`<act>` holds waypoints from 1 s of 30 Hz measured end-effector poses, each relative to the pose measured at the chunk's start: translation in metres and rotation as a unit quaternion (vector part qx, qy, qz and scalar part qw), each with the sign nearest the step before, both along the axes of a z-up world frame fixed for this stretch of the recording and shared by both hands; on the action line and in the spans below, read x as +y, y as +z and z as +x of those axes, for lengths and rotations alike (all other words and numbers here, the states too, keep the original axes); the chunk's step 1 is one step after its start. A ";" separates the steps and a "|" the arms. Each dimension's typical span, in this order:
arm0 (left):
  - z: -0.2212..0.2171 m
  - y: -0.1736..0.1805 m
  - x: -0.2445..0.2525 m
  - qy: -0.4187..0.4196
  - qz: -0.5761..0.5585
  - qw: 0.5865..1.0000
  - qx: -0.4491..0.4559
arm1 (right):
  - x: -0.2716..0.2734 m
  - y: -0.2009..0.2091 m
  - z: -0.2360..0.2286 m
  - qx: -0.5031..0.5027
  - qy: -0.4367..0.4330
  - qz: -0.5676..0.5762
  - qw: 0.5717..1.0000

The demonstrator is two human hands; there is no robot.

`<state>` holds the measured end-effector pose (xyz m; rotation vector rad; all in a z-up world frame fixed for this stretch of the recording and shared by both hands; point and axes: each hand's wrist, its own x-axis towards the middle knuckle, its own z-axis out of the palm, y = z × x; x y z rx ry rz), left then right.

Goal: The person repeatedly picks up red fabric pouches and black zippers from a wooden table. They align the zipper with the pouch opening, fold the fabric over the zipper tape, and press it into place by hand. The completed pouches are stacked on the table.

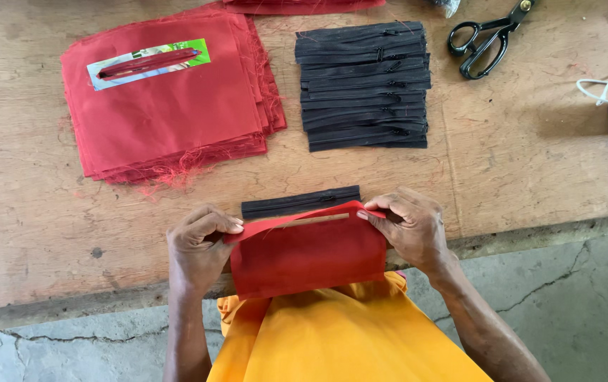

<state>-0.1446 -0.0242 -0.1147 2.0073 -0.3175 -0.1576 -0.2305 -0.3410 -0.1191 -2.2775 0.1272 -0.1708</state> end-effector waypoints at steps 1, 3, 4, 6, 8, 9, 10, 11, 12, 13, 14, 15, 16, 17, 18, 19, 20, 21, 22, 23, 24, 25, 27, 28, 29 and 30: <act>0.000 0.000 0.000 0.001 0.002 1.000 0.003 | 0.000 0.000 0.000 -0.002 0.002 -0.001 1.000; 0.000 -0.001 0.000 0.001 0.003 1.000 0.003 | -0.001 0.000 0.001 -0.002 0.002 0.000 1.000; 0.000 0.000 0.000 0.001 0.002 1.000 0.000 | 0.000 0.001 0.001 0.000 0.000 0.001 1.000; 0.001 0.000 0.001 0.000 0.003 1.000 -0.001 | 0.000 0.002 0.002 0.012 -0.006 0.002 1.000; 0.001 0.000 0.001 -0.002 0.005 1.000 0.004 | 0.001 0.003 0.001 0.032 -0.016 -0.001 0.999; 0.000 0.001 0.001 0.000 0.002 1.000 0.007 | 0.001 0.003 0.002 0.024 -0.010 -0.003 1.000; 0.001 0.001 0.000 0.001 -0.002 1.000 0.008 | 0.000 0.003 0.002 0.015 -0.005 -0.005 1.000; 0.001 0.001 0.000 0.001 -0.006 1.000 0.009 | 0.000 0.004 0.003 0.007 0.000 -0.008 1.000; 0.001 0.002 0.000 0.002 -0.006 1.000 0.010 | 0.000 0.004 0.003 0.011 -0.001 -0.007 1.000; 0.002 0.002 -0.001 0.002 -0.007 1.000 0.010 | 0.000 0.004 0.004 0.016 -0.002 -0.006 1.000; 0.002 0.003 -0.001 0.003 -0.008 1.000 0.011 | 0.000 0.004 0.004 0.021 -0.002 -0.005 1.000; 0.002 0.003 -0.001 0.004 -0.007 1.000 0.013 | 0.000 0.004 0.004 0.022 -0.002 -0.007 1.000; 0.002 0.004 -0.001 0.006 -0.005 1.000 0.016 | 0.000 0.005 0.005 0.022 -0.001 -0.009 1.000; 0.003 0.004 -0.001 0.008 -0.004 1.000 0.019 | 0.000 0.005 0.005 0.023 -0.001 -0.010 1.000; 0.003 0.003 -0.001 0.007 -0.006 1.000 0.015 | 0.000 0.005 0.005 0.024 -0.002 -0.007 1.000; 0.003 0.003 -0.001 0.006 -0.008 1.000 0.011 | 0.001 0.005 0.005 0.025 -0.003 -0.004 1.000; 0.003 0.002 -0.001 0.007 -0.009 1.000 0.007 | 0.001 0.005 0.006 0.026 -0.003 0.000 1.000; 0.003 0.002 -0.001 0.004 -0.011 1.000 0.011 | 0.001 0.005 0.005 0.027 -0.008 -0.006 1.000; 0.003 0.001 0.000 0.005 -0.011 1.000 0.014 | 0.001 0.005 0.005 0.027 -0.010 -0.010 1.000; 0.003 0.001 0.001 0.005 -0.012 1.000 0.017 | 0.002 0.005 0.005 0.028 -0.012 -0.014 0.999; 0.003 0.001 0.001 0.008 -0.013 1.000 0.019 | 0.002 0.004 0.006 0.025 -0.010 -0.009 1.000; 0.003 0.001 0.000 0.010 -0.015 1.000 0.021 | 0.003 0.004 0.006 0.022 -0.008 -0.004 1.000; 0.003 0.000 0.001 0.015 -0.014 0.999 0.026 | 0.003 0.003 0.005 0.019 -0.005 0.010 1.000; 0.004 0.000 0.001 0.016 -0.011 0.999 0.027 | 0.003 0.003 0.005 0.018 -0.004 0.018 1.000; 0.004 0.000 0.001 0.017 -0.008 0.999 0.029 | 0.003 0.003 0.004 0.017 -0.003 0.027 0.999; 0.004 0.000 0.002 0.018 -0.009 0.999 0.033 | 0.003 0.002 0.004 0.019 -0.002 0.026 0.999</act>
